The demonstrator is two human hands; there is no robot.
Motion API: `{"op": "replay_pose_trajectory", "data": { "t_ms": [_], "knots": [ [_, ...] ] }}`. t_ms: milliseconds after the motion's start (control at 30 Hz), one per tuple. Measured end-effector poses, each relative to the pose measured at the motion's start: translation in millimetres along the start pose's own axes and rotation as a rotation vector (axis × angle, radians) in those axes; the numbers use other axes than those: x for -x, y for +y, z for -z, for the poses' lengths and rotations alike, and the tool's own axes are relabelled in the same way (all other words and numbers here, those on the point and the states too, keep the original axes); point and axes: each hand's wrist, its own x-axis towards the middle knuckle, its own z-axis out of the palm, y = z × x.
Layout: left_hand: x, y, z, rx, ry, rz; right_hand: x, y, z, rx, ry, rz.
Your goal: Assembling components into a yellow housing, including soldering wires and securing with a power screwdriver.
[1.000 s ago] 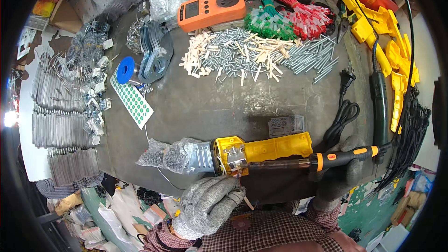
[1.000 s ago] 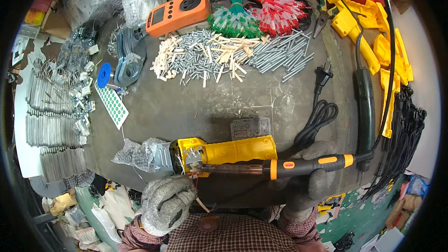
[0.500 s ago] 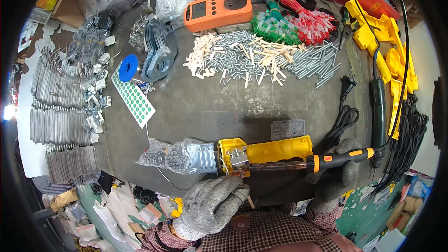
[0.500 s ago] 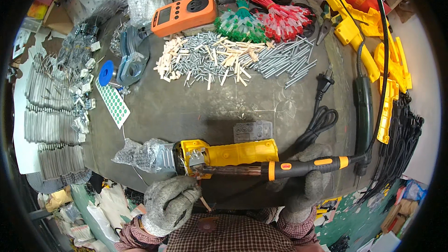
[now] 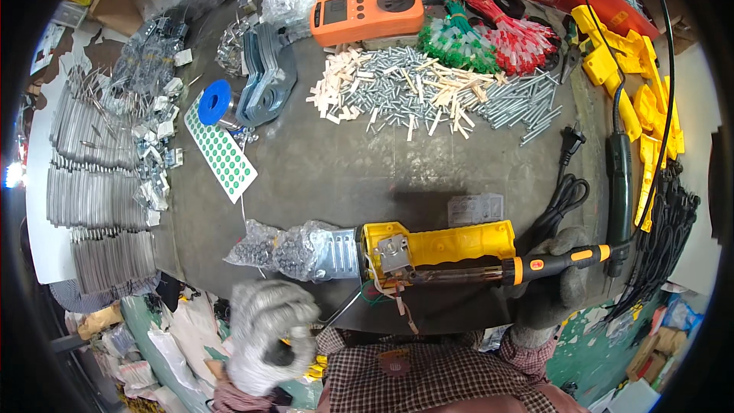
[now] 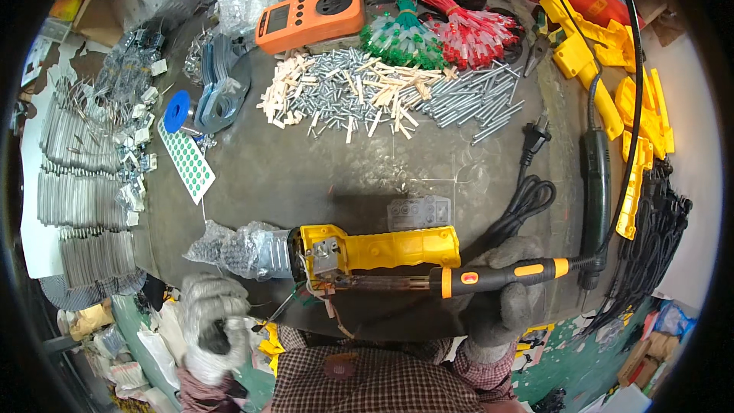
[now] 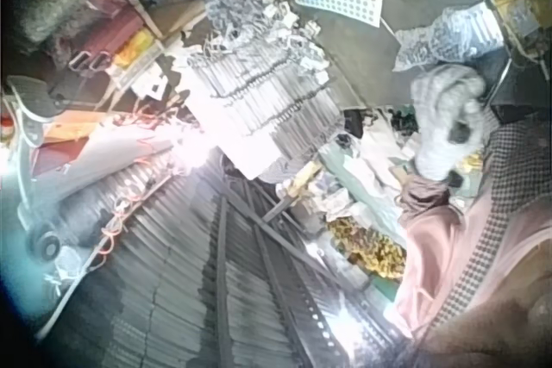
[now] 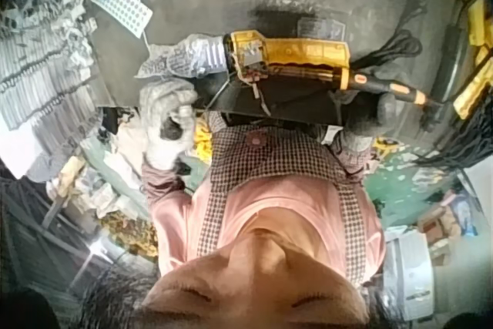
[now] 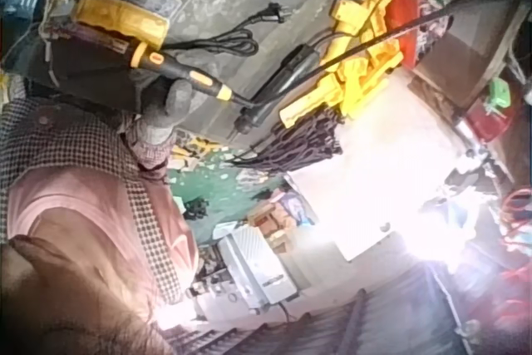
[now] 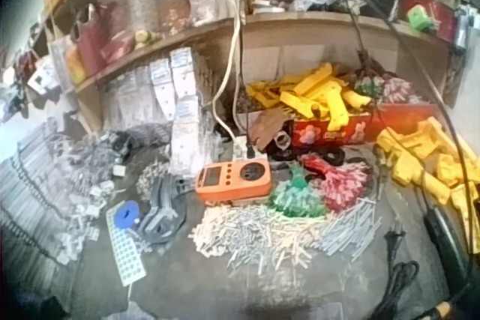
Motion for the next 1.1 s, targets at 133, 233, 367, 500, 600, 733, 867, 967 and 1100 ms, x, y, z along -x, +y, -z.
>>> {"op": "replay_pose_trajectory", "data": {
  "t_ms": [133, 233, 367, 500, 600, 733, 867, 967, 1100],
  "knots": [
    [27.0, -26.5, 22.9, -0.244, -0.345, 0.108, -1.2, -13.8, -4.6, 0.009, -0.008, -0.047],
    [40.0, -39.9, 26.7, -0.360, -0.472, 0.065, -4.5, -16.1, -9.9, -0.010, -0.009, 0.016],
    [41.8, -39.7, 30.1, -0.484, -0.579, -0.010, -11.8, -14.4, 3.9, -0.035, -0.241, 0.016],
    [42.1, -45.0, 31.7, -0.580, -0.591, -0.064, -5.9, -3.5, 17.5, 0.111, -0.047, 0.059],
    [31.2, -52.4, 53.6, -0.387, -0.181, 0.023, -7.1, -3.5, 7.0, -0.049, -0.110, -0.032],
    [21.2, -29.8, 60.2, -0.089, 0.186, 0.029, -9.6, 1.6, 28.0, -0.044, -0.142, -0.035],
    [-24.6, 11.1, 6.9, -0.035, 0.049, -0.147, -12.2, 8.9, 37.3, 0.101, -0.010, 0.058],
    [-28.5, 16.1, -26.1, 0.013, 0.049, -0.127, -11.9, 4.5, 18.5, 0.062, 0.041, 0.032],
    [-28.2, 19.0, -35.7, -0.034, 0.105, -0.114, -13.6, -4.2, 1.8, 0.040, -0.050, 0.007]
  ]
}}
